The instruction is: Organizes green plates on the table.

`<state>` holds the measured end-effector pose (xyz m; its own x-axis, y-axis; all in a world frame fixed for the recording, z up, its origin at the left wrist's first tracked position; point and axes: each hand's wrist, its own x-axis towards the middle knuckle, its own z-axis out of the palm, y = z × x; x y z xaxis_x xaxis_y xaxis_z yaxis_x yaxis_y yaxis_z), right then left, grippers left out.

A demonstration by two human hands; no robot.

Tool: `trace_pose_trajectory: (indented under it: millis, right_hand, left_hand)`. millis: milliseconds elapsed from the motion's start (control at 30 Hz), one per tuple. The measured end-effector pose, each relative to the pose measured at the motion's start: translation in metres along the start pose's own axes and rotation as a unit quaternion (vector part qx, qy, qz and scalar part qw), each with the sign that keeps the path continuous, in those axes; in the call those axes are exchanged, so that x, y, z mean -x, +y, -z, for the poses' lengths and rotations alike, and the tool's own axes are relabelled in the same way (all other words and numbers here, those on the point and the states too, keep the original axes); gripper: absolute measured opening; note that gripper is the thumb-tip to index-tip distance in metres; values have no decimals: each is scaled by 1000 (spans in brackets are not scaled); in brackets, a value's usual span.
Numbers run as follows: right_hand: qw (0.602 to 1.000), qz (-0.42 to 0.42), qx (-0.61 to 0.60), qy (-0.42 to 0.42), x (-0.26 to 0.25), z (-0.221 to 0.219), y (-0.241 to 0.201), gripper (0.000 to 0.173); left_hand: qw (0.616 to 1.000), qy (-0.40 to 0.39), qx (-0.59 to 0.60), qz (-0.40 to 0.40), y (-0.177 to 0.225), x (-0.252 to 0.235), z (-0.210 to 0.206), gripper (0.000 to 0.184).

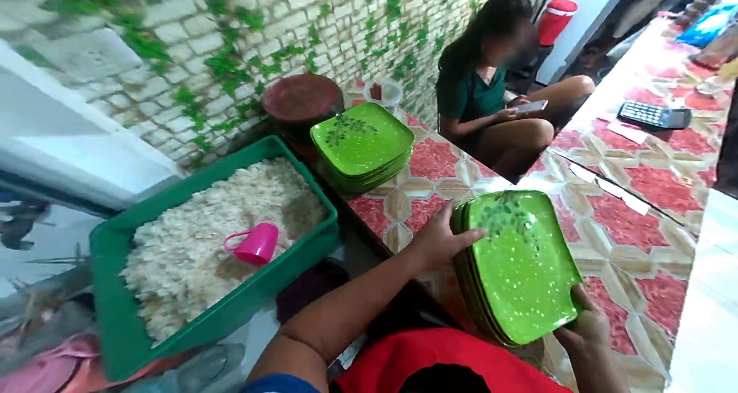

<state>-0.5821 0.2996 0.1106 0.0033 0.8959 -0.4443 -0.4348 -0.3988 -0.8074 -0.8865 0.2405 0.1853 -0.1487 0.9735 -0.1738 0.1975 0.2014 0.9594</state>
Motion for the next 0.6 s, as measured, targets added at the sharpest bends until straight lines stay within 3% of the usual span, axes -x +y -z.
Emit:
trace_pose_trajectory:
  millis: [167, 300, 367, 467, 533, 600]
  right_hand:
    - [990, -5, 136, 38, -21, -45, 25, 36]
    - [965, 7, 263, 7, -43, -72, 36, 45]
    - [941, 10, 338, -12, -52, -79, 33, 51]
    - [904, -3, 426, -28, -64, -85, 29, 50]
    - [857, 6, 514, -43, -72, -85, 21, 51]
    - [763, 81, 638, -68, -82, -91, 0, 53]
  left_hand:
    - [981, 92, 140, 101, -71, -18, 15, 68]
    - [962, 156, 168, 150, -101, -21, 24, 58]
    - [966, 167, 128, 151, -108, -23, 31, 57]
    - [980, 97, -38, 170, -103, -24, 56, 59]
    - [974, 31, -147, 168, -88, -23, 80, 61]
    - [976, 24, -170, 133, -63, -18, 114, 58]
